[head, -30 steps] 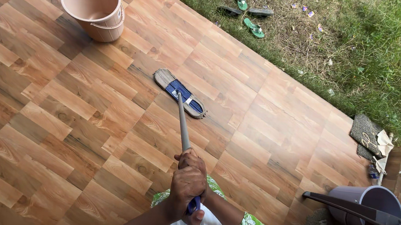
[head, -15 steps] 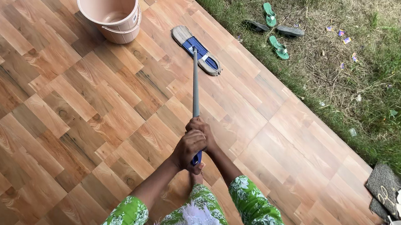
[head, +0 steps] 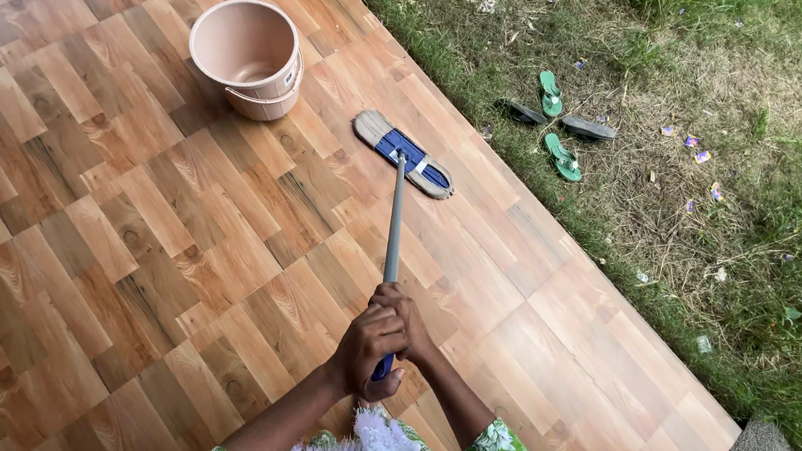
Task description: The person mops a wood-look tiled floor using a flat mop and a bucket of water.
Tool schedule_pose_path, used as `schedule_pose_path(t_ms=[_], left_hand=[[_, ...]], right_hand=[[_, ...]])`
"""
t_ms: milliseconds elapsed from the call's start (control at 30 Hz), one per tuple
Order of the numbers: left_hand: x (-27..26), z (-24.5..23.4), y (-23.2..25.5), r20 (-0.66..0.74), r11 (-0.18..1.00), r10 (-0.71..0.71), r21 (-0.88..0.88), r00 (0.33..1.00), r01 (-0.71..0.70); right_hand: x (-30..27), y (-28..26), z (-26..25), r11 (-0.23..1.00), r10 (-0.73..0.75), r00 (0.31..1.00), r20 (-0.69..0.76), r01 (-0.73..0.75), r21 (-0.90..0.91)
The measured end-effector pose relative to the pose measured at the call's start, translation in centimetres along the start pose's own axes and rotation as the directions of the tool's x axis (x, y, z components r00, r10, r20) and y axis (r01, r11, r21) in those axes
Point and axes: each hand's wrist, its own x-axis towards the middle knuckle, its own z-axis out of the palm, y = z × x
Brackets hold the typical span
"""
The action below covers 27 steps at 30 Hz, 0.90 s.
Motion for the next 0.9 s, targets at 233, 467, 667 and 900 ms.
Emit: schedule_pose_path(t_ms=[233,467,667,900], left_hand=[[-1.1,1.8,1.3,-0.039,0.971,0.018,-0.238,0.999,-0.027],[-4.0,0.0,-1.5,-0.146,0.987,0.012,-0.154,0.989,-0.035],[-10.8,-2.7,4.8,-0.126,0.993,-0.009,-0.117,0.992,-0.006],[-22.8,-8.8,18.5,-0.113,0.978,-0.179,-0.131,0.977,0.163]], right_hand=[[-1.7,1.7,1.3,0.996,-0.026,0.999,-0.044,0.022,-0.082],[1.8,3.7,4.2,0.98,-0.117,0.993,-0.011,0.114,-0.165],[-3.2,-2.7,10.2,0.986,-0.12,0.992,-0.047,0.113,-0.118],[-12.3,-15.9,22.9,0.991,-0.001,0.997,-0.083,0.012,0.13]])
